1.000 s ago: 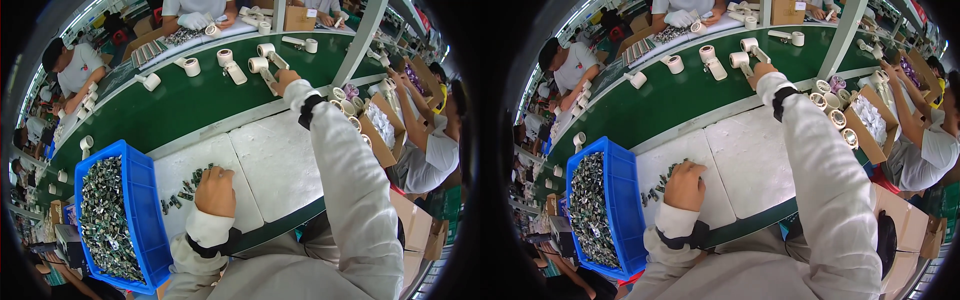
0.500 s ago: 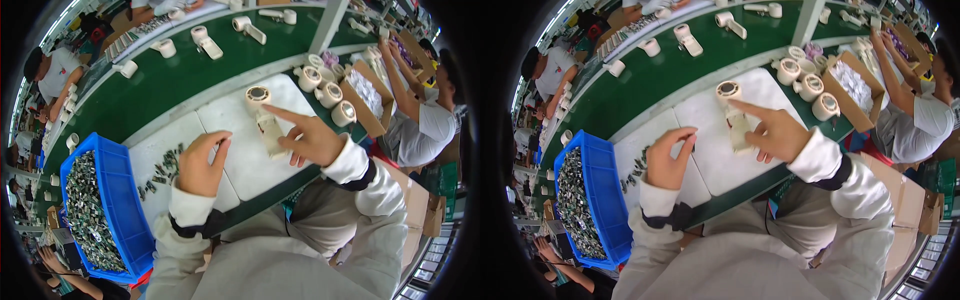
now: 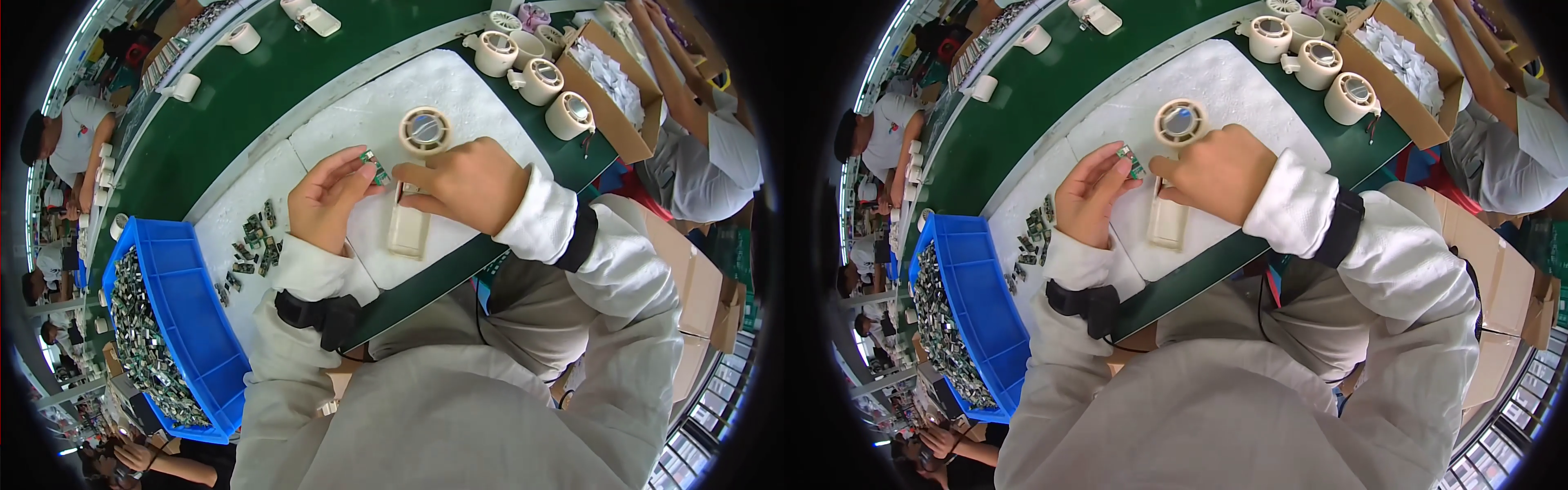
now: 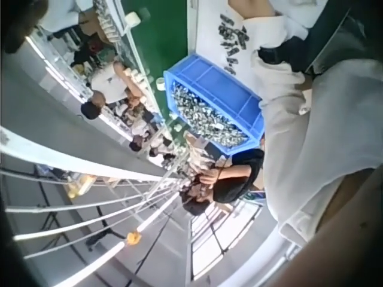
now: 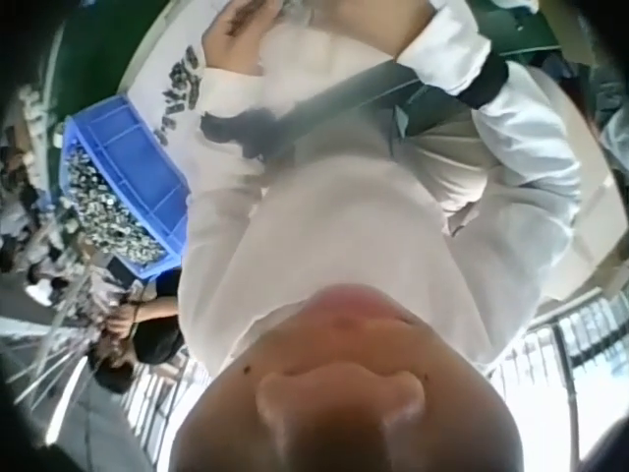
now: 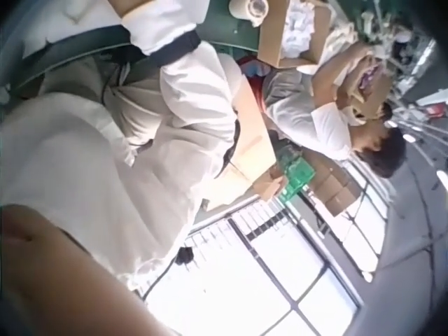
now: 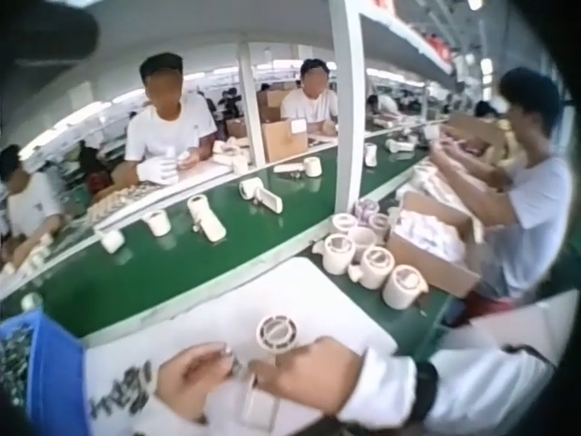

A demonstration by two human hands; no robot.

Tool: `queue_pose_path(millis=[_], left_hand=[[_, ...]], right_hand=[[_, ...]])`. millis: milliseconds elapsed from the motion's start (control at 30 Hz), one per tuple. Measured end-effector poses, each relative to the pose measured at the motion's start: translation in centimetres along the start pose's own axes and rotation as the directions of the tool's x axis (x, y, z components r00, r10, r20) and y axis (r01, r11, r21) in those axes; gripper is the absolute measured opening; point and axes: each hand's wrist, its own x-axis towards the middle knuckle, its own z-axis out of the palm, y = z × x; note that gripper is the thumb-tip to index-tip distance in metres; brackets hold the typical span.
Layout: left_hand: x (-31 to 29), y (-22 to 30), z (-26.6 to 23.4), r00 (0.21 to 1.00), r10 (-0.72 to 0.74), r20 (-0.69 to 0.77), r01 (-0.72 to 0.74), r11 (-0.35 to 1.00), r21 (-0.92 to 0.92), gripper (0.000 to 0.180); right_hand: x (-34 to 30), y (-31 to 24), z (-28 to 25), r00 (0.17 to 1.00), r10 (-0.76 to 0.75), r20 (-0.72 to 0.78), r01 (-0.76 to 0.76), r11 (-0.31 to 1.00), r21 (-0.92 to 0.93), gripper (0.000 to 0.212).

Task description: Assembling small electronic components into plastic housings on a production line.

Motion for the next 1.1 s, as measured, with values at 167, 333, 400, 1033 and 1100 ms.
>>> queue_pose_path(millis=[167,333,400,1033,1100], left_hand=[[-0.2,-0.4,-1.9,0.989,-0.043,0.142,0.070,0.979,-0.191,0.025],[-1.6,1.1,-0.9,0.819,-0.110,0.563,0.132,0.991,0.001,0.024],[-1.6,1.2,-0.7,0.777,-0.117,0.619,0.007,0.984,0.177,0.023],[-0.9,0.8,-0.4,0.602,0.097,0.793,-0.323,0.937,0.131,0.022],[-1.0,0.8,-0.6,0.601,0.070,0.796,-0.325,0.931,0.164,0.027]], right_hand=[[-0.2,-0.8,0.3,0.999,0.022,-0.042,-0.025,0.996,-0.086,0.023],[0.3,0.2,0.7,0.994,-0.110,-0.014,0.110,0.993,-0.038,0.029],[0.4,0.5,1.0,0.975,-0.207,-0.083,0.205,0.978,-0.033,0.035],[1.2,0.9,-0.1,0.983,-0.183,-0.019,0.184,0.969,0.164,0.025],[1.3,1.0,-0.1,0.971,-0.222,-0.091,0.233,0.961,0.146,0.023]])
